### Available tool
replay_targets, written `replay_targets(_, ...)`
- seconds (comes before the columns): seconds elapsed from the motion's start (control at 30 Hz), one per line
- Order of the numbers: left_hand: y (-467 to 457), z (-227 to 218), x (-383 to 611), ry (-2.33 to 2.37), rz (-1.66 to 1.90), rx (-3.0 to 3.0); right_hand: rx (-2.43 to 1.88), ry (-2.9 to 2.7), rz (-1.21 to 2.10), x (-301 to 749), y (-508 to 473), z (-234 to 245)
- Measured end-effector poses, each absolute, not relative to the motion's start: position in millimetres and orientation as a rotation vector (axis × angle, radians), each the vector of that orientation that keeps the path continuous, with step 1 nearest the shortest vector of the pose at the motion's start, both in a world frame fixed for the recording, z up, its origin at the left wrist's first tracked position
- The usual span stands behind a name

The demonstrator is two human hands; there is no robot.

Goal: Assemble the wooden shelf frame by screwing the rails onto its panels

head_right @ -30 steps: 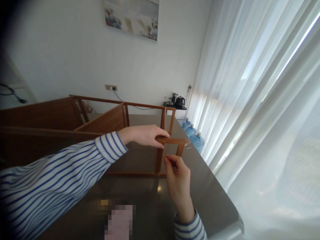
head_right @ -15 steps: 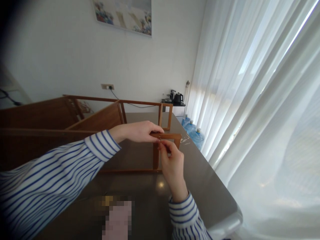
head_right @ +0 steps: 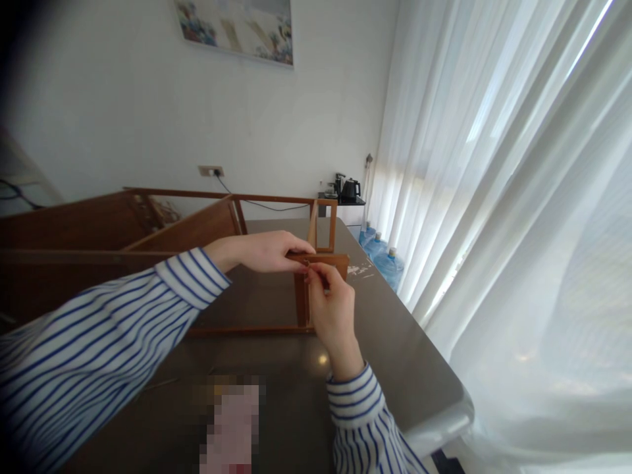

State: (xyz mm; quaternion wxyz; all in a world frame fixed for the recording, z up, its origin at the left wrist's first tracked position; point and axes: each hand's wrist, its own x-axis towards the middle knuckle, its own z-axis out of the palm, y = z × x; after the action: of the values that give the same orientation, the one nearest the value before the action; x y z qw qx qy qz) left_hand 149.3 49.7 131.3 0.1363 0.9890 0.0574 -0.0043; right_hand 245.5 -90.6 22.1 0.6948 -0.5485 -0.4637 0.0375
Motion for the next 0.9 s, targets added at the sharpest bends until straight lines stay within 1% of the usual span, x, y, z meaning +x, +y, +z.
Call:
replay_targets(0.17, 48.3, 131.7, 149.0, 0.177, 0.005, 2.867, -1.264, -1.070, 0.026, 244.8, -87.6, 20.1)
replay_targets(0.43, 45.4, 133.1, 148.2, 0.123, 0.034, 2.867, -1.363, -1.188, -0.272, 241.0, -86.3, 33.4)
replay_targets(0.77, 44.6, 134.7, 148.3, 0.086, 0.008, 2.864, -1.407, -1.105, -0.246, 240.5, -81.2, 27.2)
replay_targets(0.9, 44.5, 134.3, 145.2, 0.227, 0.052, 2.918, -1.396, -1.111, -0.261, 242.8, -83.3, 25.6)
